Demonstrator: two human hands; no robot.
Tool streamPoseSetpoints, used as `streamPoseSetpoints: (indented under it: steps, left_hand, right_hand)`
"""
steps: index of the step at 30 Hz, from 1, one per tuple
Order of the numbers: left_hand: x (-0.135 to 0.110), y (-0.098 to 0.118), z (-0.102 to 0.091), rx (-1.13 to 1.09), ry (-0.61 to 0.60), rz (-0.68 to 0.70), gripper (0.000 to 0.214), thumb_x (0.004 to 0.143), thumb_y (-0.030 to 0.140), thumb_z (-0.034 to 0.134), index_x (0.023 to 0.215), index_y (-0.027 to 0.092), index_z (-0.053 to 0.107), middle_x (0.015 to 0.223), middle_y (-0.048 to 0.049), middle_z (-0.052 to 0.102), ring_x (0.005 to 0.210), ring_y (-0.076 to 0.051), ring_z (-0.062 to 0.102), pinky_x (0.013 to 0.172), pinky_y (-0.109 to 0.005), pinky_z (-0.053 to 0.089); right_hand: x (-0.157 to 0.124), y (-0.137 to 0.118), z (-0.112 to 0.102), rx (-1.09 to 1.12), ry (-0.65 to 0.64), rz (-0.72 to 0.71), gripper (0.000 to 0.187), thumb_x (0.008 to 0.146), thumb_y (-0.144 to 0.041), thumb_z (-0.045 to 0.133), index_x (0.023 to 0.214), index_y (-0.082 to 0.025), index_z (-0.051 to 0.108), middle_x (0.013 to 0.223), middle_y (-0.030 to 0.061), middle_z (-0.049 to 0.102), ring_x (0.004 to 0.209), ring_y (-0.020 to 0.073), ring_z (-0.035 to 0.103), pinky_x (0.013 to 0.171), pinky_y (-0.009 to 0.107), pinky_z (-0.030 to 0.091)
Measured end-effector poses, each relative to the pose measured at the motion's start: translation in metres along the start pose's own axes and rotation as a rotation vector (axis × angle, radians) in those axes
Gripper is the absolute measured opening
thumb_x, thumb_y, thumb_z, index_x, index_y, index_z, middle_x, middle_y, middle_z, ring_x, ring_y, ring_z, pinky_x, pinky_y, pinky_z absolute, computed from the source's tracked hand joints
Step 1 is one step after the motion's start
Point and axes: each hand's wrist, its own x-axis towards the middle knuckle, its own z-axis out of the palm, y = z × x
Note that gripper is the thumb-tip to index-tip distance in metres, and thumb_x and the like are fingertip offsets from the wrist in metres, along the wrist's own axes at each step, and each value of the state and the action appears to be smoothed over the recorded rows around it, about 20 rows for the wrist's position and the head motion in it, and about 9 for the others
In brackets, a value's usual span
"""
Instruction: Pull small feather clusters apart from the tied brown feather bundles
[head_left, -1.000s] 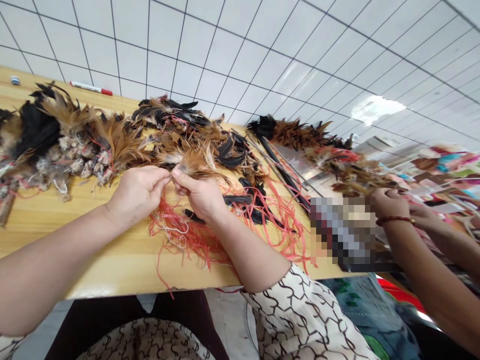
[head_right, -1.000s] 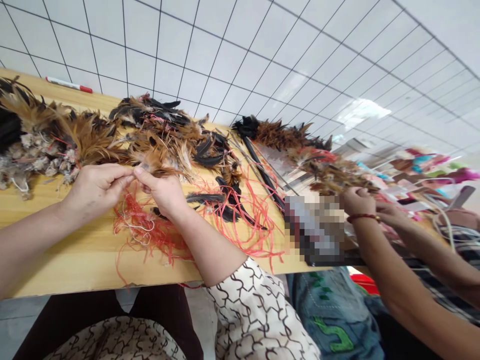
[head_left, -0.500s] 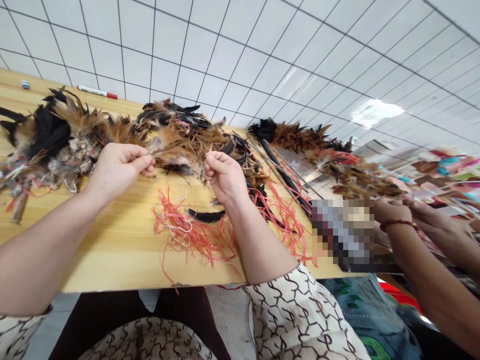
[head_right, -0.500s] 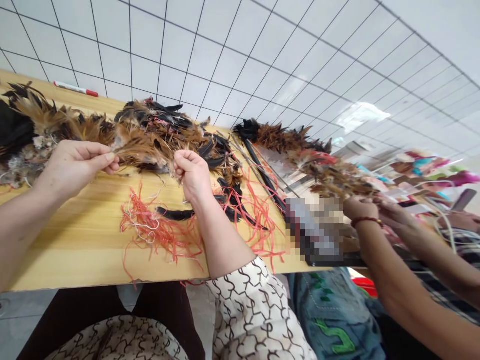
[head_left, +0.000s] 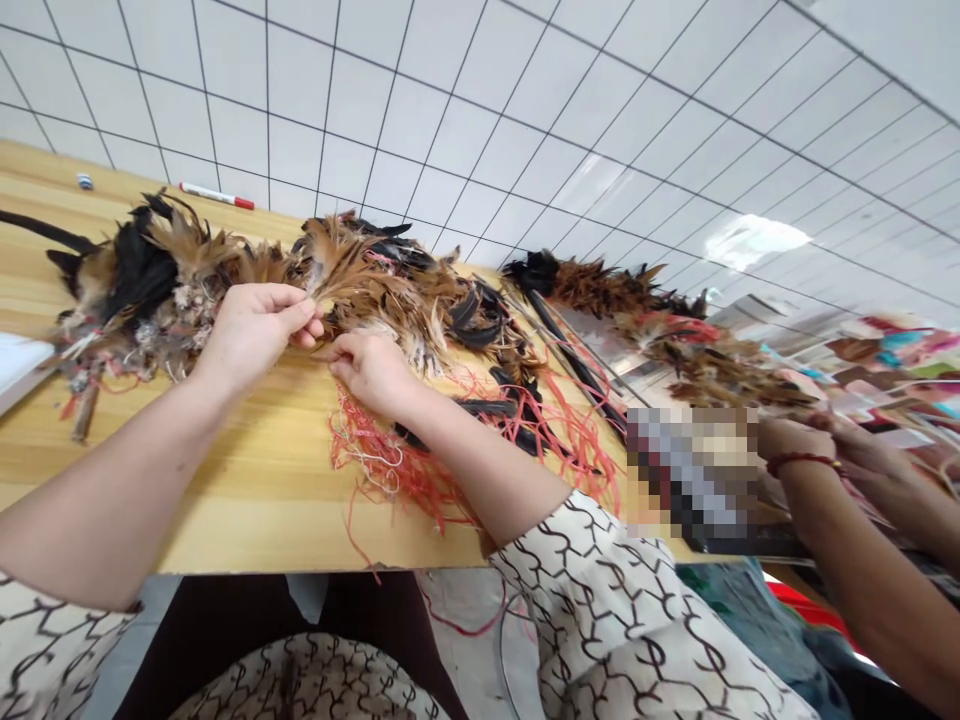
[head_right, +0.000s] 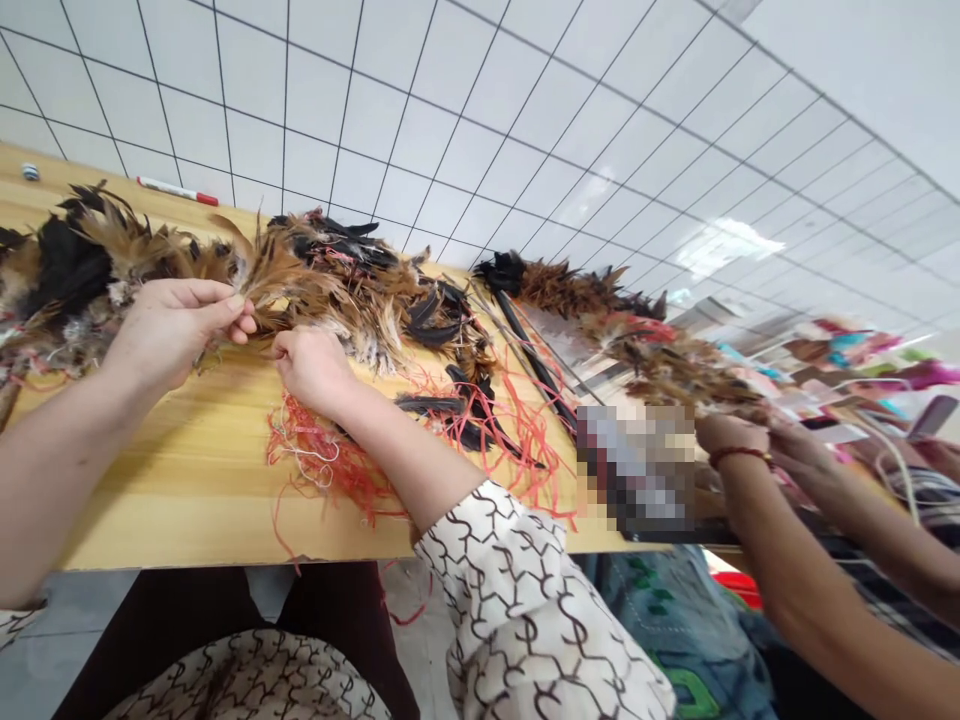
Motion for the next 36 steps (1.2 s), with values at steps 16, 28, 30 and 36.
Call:
streamPoseSetpoints:
  steps: [16,28,30,36]
  left_hand:
    - [-0.006,-0.003,0.008,-0.096,0.022,-0.008,0.012,0.067,0.018,0.063,0.056,0.015,0.064,0.054,-0.0009,0.065,0.046,-0.008,0.053,0.052,-0.021,0.045]
    - [-0.025,-0.020,0.029,-0.190,-0.141,-0.298,0.020,0.057,0.030,0.076,0.060,0.014,0.064,0.058,-0.0012,0.065,0.048,-0.010,0.055,0.052,-0.024,0.047]
    - [-0.027,-0.020,0.031,-0.191,-0.163,-0.318,0.018,0.059,0.029,0.074,0.059,0.015,0.064,0.057,-0.0009,0.064,0.047,-0.009,0.054,0.051,-0.023,0.047]
    - [-0.031,-0.018,0.033,-0.176,-0.189,-0.313,0.014,0.061,0.024,0.071,0.052,0.016,0.063,0.053,0.0000,0.061,0.046,-0.008,0.050,0.050,-0.021,0.044]
  right_hand:
    - [-0.005,0.011,-0.006,0.887,0.170,0.305,0.012,0.066,-0.016,0.056,0.058,-0.019,0.048,0.054,-0.0048,0.048,0.051,0.0080,0.038,0.056,0.025,0.031]
    - [-0.031,0.005,0.007,1.358,0.325,0.248,0.034,0.055,-0.040,0.080,0.066,-0.020,0.055,0.063,-0.0049,0.053,0.060,0.0089,0.047,0.063,0.026,0.040]
    - [-0.032,0.004,0.010,1.381,0.335,0.246,0.036,0.055,-0.041,0.080,0.066,-0.020,0.054,0.063,-0.0049,0.053,0.061,0.0094,0.049,0.065,0.027,0.043]
    - [-0.035,0.003,0.017,1.385,0.342,0.228,0.032,0.065,-0.043,0.074,0.069,-0.021,0.051,0.055,-0.0062,0.052,0.054,0.0086,0.047,0.061,0.027,0.042]
